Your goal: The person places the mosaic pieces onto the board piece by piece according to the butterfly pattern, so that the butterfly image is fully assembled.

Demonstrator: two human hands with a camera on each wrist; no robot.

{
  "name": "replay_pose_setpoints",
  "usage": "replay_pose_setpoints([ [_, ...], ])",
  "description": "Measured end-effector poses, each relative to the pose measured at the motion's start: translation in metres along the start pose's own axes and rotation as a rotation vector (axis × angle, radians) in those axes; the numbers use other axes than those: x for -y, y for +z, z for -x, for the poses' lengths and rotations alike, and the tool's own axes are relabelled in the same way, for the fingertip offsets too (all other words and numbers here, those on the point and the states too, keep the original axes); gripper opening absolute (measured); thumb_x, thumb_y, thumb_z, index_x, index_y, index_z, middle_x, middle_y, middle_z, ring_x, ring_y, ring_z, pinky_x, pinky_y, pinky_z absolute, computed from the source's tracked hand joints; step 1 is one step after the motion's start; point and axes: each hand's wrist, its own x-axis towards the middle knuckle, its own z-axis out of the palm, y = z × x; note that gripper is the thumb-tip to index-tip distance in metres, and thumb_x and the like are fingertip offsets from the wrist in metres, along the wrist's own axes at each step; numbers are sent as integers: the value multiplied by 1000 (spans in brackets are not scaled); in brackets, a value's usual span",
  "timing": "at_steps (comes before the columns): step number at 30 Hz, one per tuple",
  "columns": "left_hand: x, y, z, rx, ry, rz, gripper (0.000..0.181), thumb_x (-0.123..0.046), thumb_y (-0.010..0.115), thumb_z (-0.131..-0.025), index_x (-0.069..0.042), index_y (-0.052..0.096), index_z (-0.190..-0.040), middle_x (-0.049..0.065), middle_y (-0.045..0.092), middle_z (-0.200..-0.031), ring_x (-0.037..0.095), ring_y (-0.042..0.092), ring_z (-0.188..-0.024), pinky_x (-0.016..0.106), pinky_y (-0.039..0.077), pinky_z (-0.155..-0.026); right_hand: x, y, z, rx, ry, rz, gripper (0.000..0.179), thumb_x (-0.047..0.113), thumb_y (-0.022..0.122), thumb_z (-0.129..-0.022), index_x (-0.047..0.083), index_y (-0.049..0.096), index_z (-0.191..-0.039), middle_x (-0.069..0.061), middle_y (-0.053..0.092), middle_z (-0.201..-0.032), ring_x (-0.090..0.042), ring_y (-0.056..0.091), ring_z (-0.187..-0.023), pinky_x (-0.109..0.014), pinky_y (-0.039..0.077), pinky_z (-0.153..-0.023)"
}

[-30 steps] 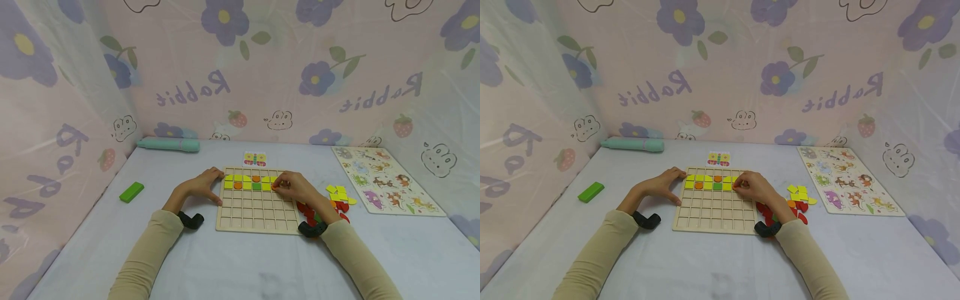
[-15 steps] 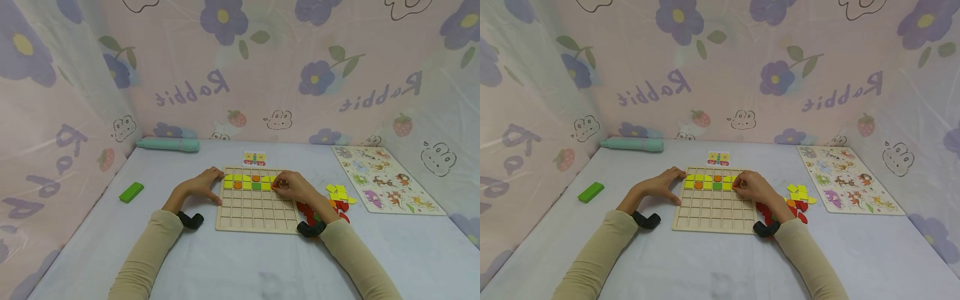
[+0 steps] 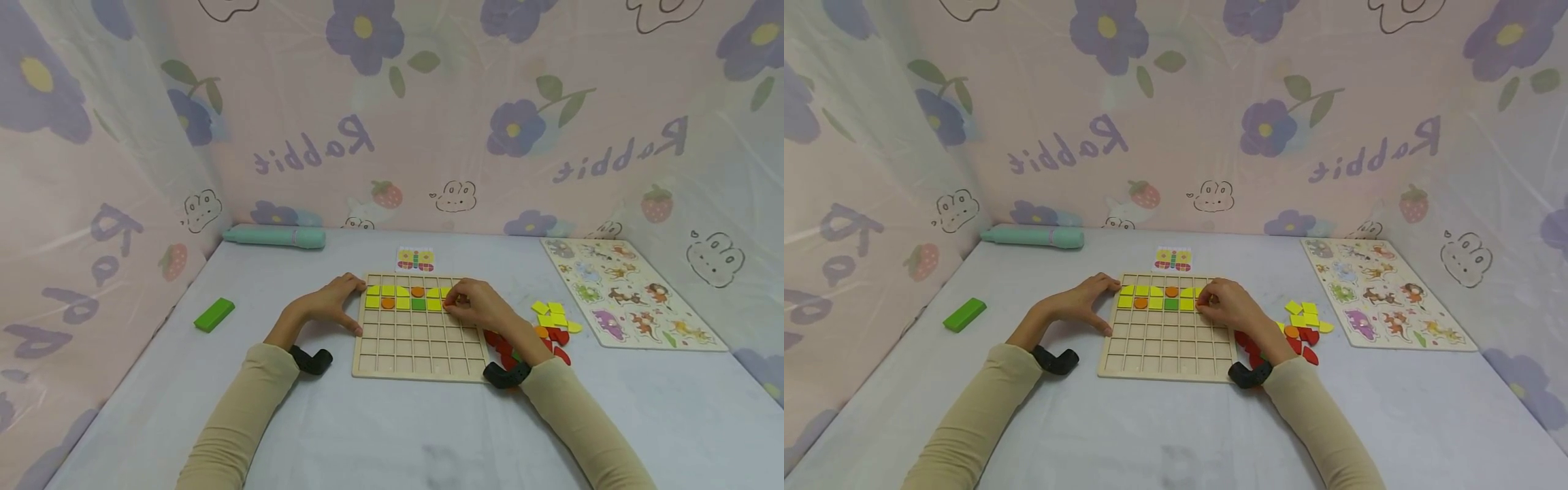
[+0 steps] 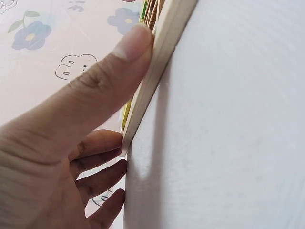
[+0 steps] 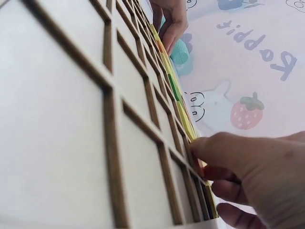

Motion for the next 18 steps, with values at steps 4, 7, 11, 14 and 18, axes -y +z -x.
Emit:
replay_pose_setpoints([
  [4,0,0,0,-2,4,-2,91,-40,84,-65,0,41,-134,12,39,-135,29,32,-130,45,24,-111,-5,-5,2,26,-13,-45,9,20,72,-82,14,70,-89,4,63,-88,-11,51,-74,-26,47,-66],
  [7,0,1,0,2,13,-5,91,-40,83,-65,0,41,-134,12,39,-135,30,32,-131,45,24,-111,-12,-15,8,29,-18,-68,11,17,71,-83,12,70,-93,3,63,-90,-11,52,-74,-25,47,-63],
  [11,1,1,-1,6,13,-21,91,-41,83,-66,0,41,-135,12,39,-136,30,32,-131,44,24,-111,-21,-32,19,24,-12,-49,12,10,69,-84,9,70,-95,1,64,-89,-11,53,-73,-25,48,-62],
  [14,1,1,-1,3,3,-25,91,-41,83,-66,0,41,-135,12,39,-136,30,31,-131,44,24,-111,-26,-45,29,57,39,-37,14,9,69,-84,9,69,-97,1,63,-90,-12,53,-75,-24,49,-65],
  [18,2,0,0,0,0,-27,90,-41,83,-66,0,41,-134,12,39,-136,29,31,-131,44,24,-111,-32,-60,44,86,107,-23,15,7,69,-83,8,69,-98,1,64,-90,-14,52,-77,-24,49,-67],
])
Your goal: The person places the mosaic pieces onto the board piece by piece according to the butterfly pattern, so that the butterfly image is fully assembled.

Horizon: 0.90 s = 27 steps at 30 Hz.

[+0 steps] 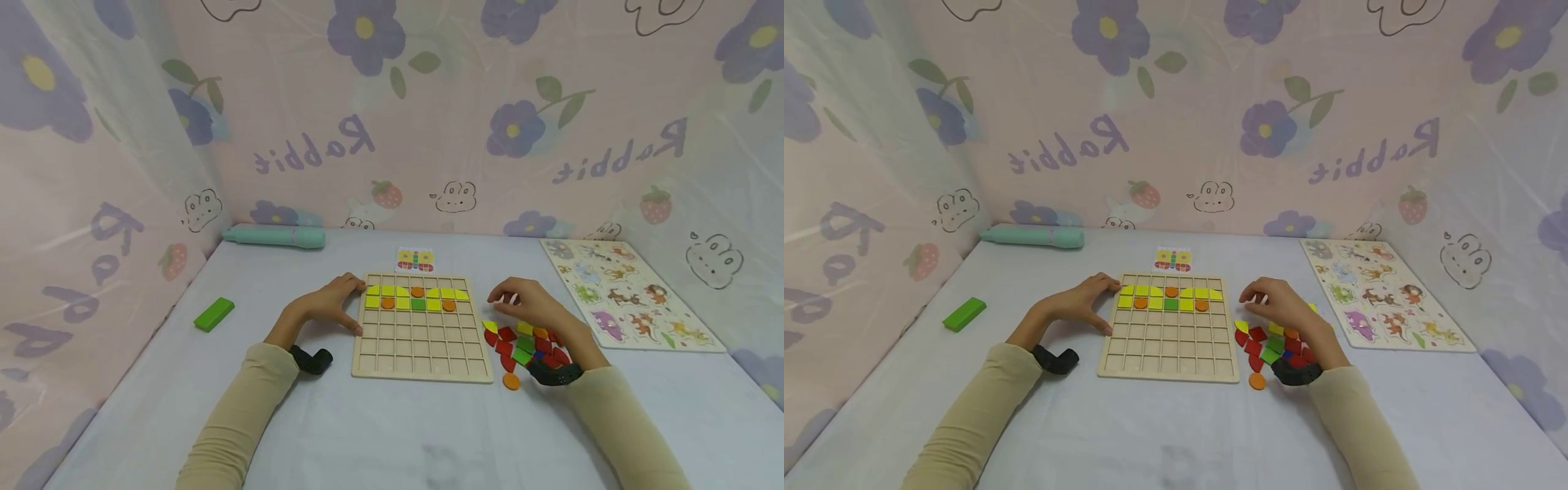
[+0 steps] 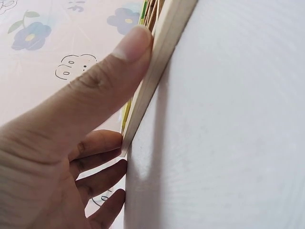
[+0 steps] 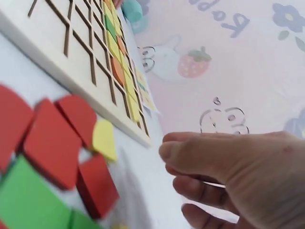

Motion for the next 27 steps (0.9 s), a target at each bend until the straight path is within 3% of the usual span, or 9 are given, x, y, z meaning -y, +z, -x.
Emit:
replay_pose_setpoints([
  [7,-2,0,0,-1,6,12,90,-40,83,-65,0,41,-134,12,39,-135,30,32,-131,44,24,-111,-25,-18,28,-36,56,57,17,4,69,-81,6,69,-98,-4,65,-92,-16,53,-79,-22,49,-66],
  [15,2,3,-1,3,12,11,90,-41,83,-65,0,42,-134,11,39,-135,28,31,-132,44,24,-111,-42,-34,51,2,185,10,22,7,68,-83,4,66,-105,-12,64,-102,-23,53,-86,-21,48,-67],
  [21,0,1,1,-4,12,12,90,-41,83,-65,0,42,-134,12,40,-135,29,31,-132,45,24,-111,-50,-34,53,-11,227,14,26,11,68,-84,2,65,-108,-15,63,-104,-23,53,-85,-23,47,-65],
  [27,0,0,1,-2,11,10,90,-41,83,-65,0,41,-134,11,40,-134,29,32,-131,45,24,-111,-53,-23,42,-24,274,83,30,23,71,-82,1,66,-103,-12,64,-92,-21,49,-75,-28,43,-61],
])
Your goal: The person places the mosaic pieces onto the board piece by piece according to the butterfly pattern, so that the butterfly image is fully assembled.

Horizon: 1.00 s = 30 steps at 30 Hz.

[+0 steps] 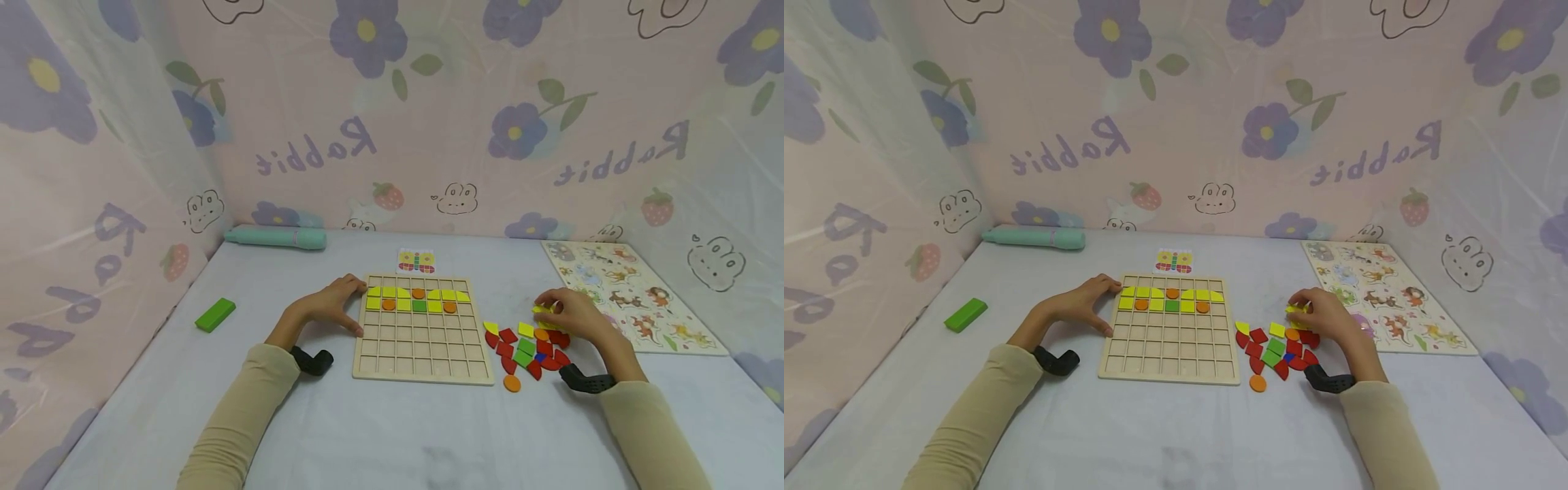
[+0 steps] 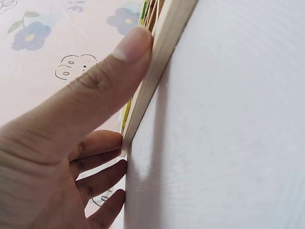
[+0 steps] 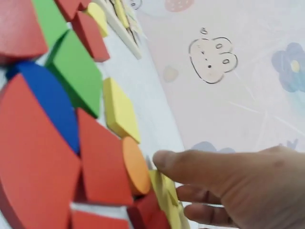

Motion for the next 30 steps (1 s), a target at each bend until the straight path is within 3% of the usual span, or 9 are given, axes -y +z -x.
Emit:
replay_pose_setpoints([
  [9,1,1,-2,2,-9,-3,89,-41,83,-65,-1,42,-134,11,39,-136,28,31,-132,44,23,-112,8,3,-3,2,105,-31,28,18,68,-83,1,62,-103,-18,62,-94,-23,51,-73,-28,46,-58],
  [14,-1,0,-1,3,-16,-8,90,-39,84,-65,-1,41,-134,11,39,-135,28,31,-132,43,24,-112,16,9,-8,-40,130,-62,27,21,69,-82,3,62,-102,-15,62,-93,-23,50,-74,-26,46,-58],
  [17,-2,0,-1,3,-15,-10,90,-39,84,-65,0,41,-134,12,38,-135,29,31,-132,43,24,-112,27,16,-15,-83,34,-86,24,19,72,-81,5,65,-99,-10,62,-89,-22,48,-74,-25,44,-58],
  [23,-2,0,-1,0,-15,0,90,-39,84,-65,0,42,-133,12,39,-135,29,31,-132,43,23,-111,56,34,-32,-111,-256,-133,16,8,72,-79,7,69,-94,-2,62,-84,-15,46,-69,-23,40,-54],
  [28,0,2,-2,-2,-15,-11,89,-40,84,-65,-1,42,-133,11,39,-135,28,31,-132,43,24,-111,74,47,-43,-78,-370,-176,15,6,72,-78,8,70,-93,1,59,-78,-11,45,-63,-23,39,-50],
  [30,0,2,-2,-4,-14,-10,89,-40,84,-65,-1,42,-133,11,39,-135,28,31,-132,44,24,-111,78,52,-46,-57,-380,-192,15,8,73,-78,9,70,-92,2,60,-79,-11,45,-63,-22,40,-51],
])
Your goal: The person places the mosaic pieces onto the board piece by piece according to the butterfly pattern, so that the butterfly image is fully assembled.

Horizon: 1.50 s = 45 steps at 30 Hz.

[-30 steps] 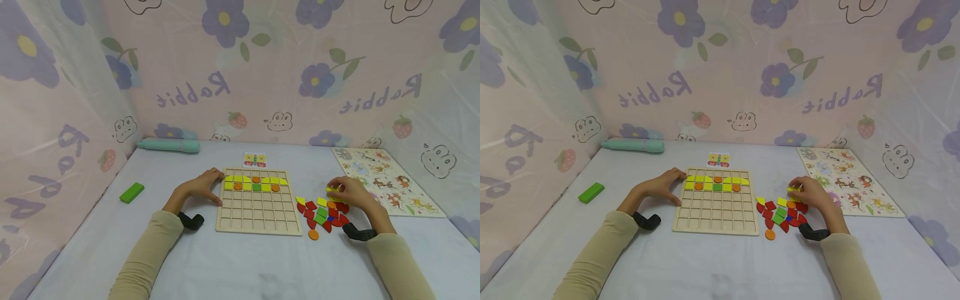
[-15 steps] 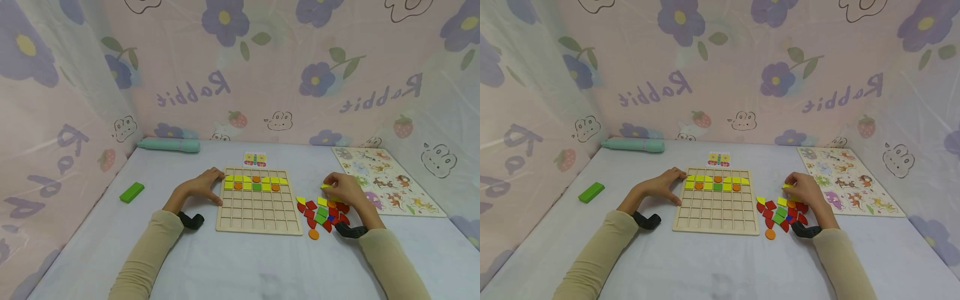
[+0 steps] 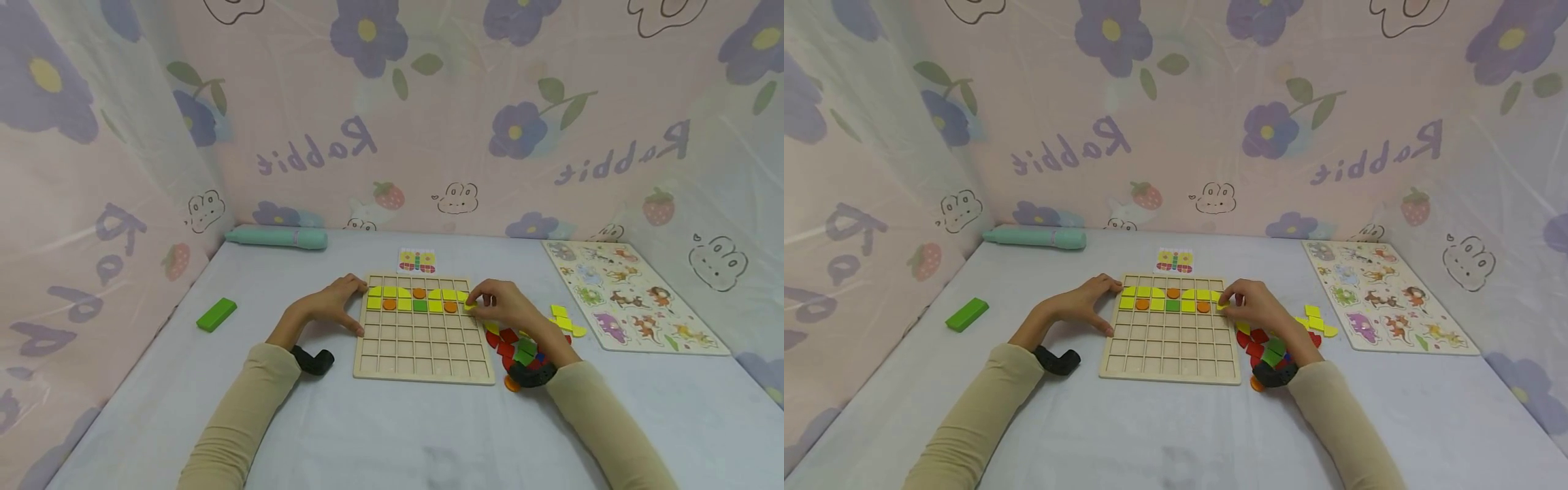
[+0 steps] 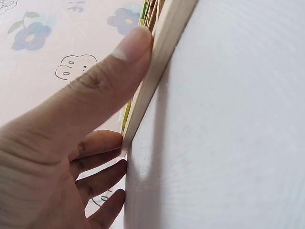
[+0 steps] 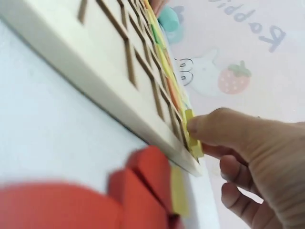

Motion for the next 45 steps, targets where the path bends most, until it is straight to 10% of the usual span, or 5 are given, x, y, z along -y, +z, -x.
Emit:
replay_pose_setpoints([
  [29,1,2,-1,2,11,4,90,-40,84,-65,0,42,-134,12,39,-135,29,32,-131,43,24,-111,-2,-2,7,43,36,-40,11,12,71,-83,15,71,-94,3,63,-88,-13,50,-68,-23,45,-56],
  [45,-1,-1,1,3,-6,-7,90,-40,84,-65,-1,42,-134,11,39,-136,29,31,-132,43,24,-112,-6,-26,31,296,234,-72,20,19,72,-82,13,66,-100,2,62,-89,-16,52,-79,-24,49,-70],
])
